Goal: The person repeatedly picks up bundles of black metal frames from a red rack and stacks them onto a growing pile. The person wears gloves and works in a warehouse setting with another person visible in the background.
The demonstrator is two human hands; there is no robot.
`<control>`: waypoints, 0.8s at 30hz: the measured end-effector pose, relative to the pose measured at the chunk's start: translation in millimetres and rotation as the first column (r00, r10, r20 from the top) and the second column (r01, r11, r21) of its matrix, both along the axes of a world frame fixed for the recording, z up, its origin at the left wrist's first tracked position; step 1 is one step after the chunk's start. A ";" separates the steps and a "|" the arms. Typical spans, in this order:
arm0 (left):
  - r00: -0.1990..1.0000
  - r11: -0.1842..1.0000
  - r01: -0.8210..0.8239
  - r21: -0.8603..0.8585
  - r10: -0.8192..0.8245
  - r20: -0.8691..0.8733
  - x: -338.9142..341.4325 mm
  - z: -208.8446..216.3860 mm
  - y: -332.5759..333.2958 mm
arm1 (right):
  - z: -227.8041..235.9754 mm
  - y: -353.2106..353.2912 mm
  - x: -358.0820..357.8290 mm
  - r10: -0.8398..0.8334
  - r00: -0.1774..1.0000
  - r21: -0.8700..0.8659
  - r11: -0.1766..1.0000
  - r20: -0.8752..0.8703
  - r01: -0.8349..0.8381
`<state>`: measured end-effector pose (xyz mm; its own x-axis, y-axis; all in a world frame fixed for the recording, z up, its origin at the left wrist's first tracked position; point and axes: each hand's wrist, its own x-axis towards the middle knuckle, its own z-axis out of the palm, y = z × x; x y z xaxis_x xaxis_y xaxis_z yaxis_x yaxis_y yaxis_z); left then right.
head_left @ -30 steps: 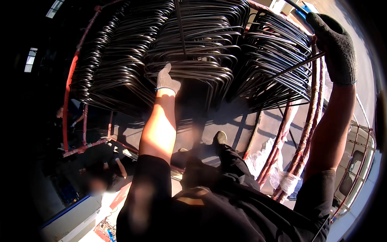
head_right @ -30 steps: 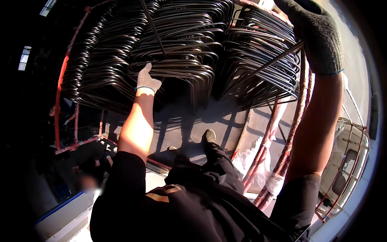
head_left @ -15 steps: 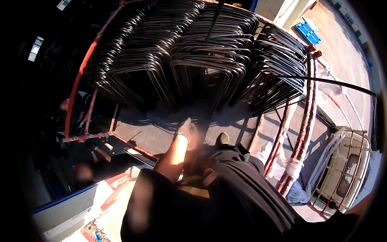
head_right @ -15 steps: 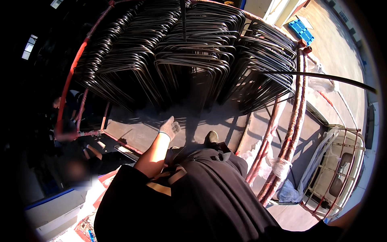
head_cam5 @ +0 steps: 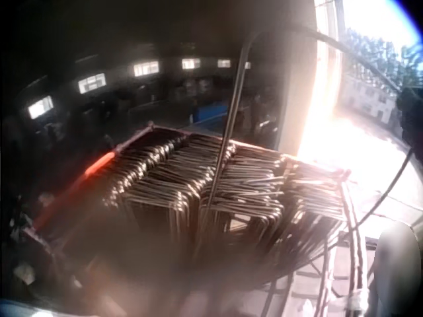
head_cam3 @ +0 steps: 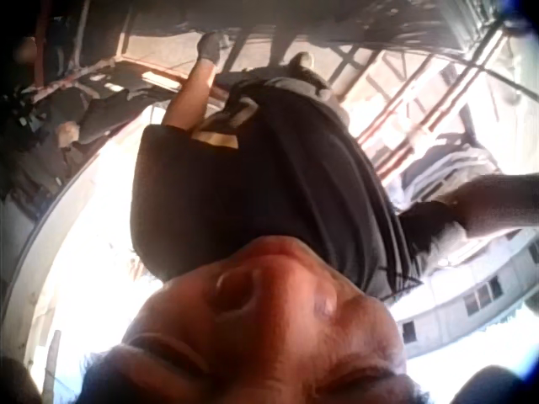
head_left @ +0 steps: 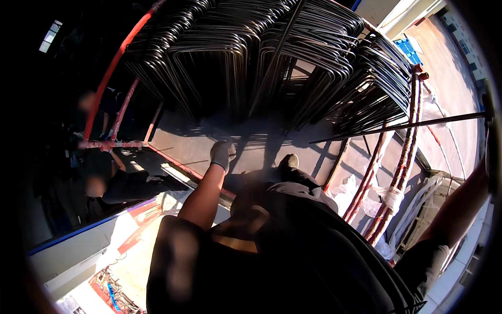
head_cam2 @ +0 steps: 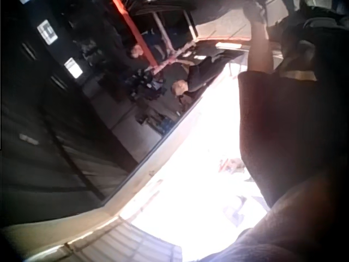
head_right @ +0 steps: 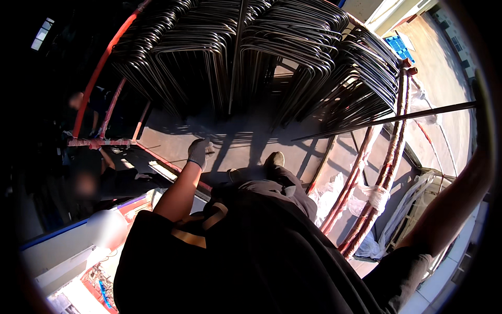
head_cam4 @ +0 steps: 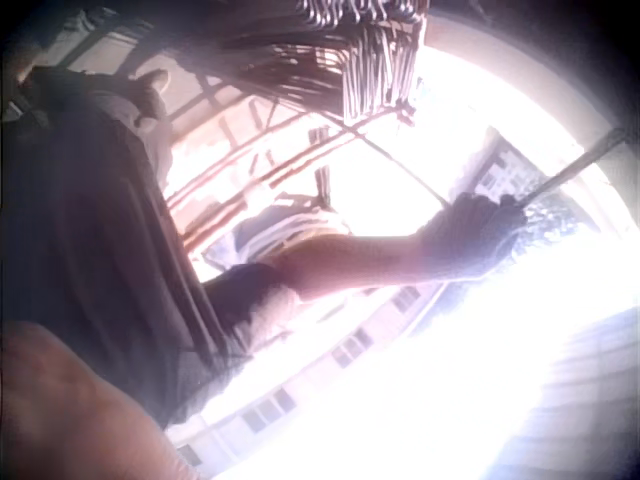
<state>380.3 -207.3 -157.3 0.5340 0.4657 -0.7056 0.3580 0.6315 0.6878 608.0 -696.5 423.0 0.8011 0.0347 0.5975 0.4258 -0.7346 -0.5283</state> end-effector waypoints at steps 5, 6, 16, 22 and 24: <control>0.997 0.995 -0.025 0.099 0.032 -0.075 -68.9 11.9 8.6 | -199.0 112.1 66.4 0.382 0.841 0.281 0.916 -0.383 -0.288; 0.994 0.996 -0.037 0.083 0.046 -0.098 -83.3 7.4 6.5 | -235.7 134.0 62.7 0.386 0.813 0.307 0.913 -0.436 -0.269; 0.937 0.949 -0.299 0.095 0.311 -0.161 -214.1 41.4 -28.3 | -497.4 213.0 134.7 0.207 0.843 0.255 0.963 -0.497 -0.087; 0.970 0.876 -0.092 0.473 0.187 -0.158 -237.1 9.9 -62.8 | -539.2 212.8 176.8 0.083 0.991 -0.085 0.992 -0.101 -0.092; 0.950 0.883 -0.271 0.383 0.310 -0.044 -213.0 0.1 -69.7 | -545.3 205.1 188.3 -0.007 0.983 -0.010 1.000 -0.182 0.005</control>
<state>167.3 -277.0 -157.2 0.2695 0.8253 -0.4962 0.2779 0.4267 0.8606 796.3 -491.4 -122.3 0.8968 0.0348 0.4411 0.3189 -0.7421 -0.5896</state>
